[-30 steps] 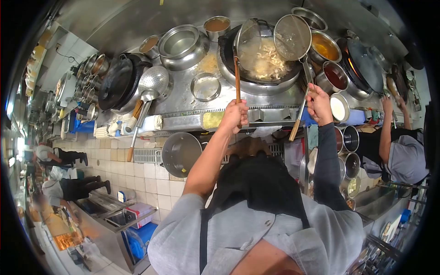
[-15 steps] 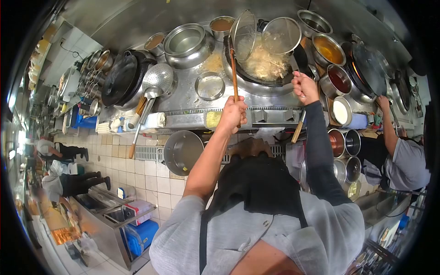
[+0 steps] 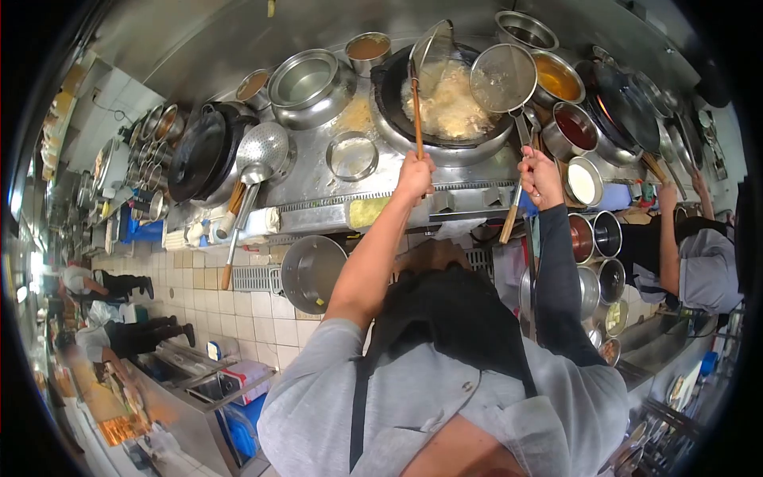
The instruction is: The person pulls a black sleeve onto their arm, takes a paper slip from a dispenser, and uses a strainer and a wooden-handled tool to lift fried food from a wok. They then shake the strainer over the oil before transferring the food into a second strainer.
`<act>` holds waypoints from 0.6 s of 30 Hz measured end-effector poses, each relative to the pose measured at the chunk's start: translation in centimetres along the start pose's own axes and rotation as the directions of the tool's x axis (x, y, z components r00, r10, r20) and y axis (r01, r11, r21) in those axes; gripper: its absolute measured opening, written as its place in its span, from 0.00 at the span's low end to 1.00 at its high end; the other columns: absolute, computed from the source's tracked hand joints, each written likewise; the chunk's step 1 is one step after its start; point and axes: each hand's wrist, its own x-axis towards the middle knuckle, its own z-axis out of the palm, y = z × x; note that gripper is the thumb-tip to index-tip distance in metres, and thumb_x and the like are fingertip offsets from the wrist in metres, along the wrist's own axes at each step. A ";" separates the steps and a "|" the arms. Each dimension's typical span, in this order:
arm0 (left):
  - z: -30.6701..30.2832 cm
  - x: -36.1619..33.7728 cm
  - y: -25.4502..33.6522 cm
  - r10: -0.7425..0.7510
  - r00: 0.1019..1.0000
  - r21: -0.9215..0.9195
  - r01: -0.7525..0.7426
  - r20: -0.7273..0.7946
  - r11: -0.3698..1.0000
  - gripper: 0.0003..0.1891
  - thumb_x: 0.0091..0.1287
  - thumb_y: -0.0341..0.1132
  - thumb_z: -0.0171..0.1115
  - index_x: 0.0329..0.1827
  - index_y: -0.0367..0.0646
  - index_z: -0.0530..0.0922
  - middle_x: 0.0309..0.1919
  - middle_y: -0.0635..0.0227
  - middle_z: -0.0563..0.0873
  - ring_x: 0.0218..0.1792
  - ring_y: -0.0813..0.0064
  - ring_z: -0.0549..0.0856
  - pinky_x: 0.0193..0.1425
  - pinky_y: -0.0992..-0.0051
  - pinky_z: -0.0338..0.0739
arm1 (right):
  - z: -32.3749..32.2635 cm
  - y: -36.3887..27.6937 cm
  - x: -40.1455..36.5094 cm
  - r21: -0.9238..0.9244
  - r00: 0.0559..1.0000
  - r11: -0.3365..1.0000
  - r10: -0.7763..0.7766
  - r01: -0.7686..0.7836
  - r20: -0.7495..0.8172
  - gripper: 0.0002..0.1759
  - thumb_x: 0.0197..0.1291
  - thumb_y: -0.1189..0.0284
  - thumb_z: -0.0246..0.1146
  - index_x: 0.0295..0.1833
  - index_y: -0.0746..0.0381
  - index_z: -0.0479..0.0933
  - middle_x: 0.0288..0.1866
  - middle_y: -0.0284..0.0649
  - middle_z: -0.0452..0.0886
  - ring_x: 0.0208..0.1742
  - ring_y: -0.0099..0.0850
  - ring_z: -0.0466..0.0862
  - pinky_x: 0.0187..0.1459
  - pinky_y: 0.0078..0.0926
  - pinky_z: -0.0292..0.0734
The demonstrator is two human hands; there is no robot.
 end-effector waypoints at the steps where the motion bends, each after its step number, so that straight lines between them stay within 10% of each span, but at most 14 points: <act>1: -0.4 -0.6 0.5 0.015 1.000 -0.017 -0.015 0.006 1.000 0.17 0.62 0.25 0.57 0.54 0.46 0.67 0.24 0.74 0.69 0.16 0.83 0.64 0.16 0.78 0.57 | 0.1 -0.2 -0.8 -0.001 1.000 1.000 -0.005 0.005 -0.006 0.17 0.67 0.80 0.52 0.60 0.60 0.66 0.26 0.35 0.73 0.13 0.17 0.61 0.12 0.19 0.55; 15: -12.1 -14.6 5.0 0.095 0.988 -0.271 -0.126 -0.126 0.954 0.18 0.64 0.22 0.54 0.56 0.49 0.68 0.20 0.79 0.65 0.14 0.84 0.60 0.17 0.77 0.55 | 15.8 -0.3 -2.8 -0.337 0.986 0.934 -0.071 0.117 0.148 0.32 0.63 0.81 0.54 0.76 0.66 0.66 0.26 0.34 0.74 0.14 0.19 0.64 0.13 0.21 0.54; 18: -13.8 -15.8 4.7 0.114 0.974 -0.277 -0.166 -0.193 0.946 0.19 0.64 0.22 0.55 0.57 0.48 0.67 0.20 0.78 0.65 0.14 0.85 0.60 0.17 0.78 0.55 | 20.0 3.7 1.9 -0.574 0.960 0.779 -0.129 0.252 0.248 0.29 0.60 0.77 0.56 0.69 0.67 0.74 0.32 0.45 0.82 0.19 0.34 0.77 0.22 0.36 0.72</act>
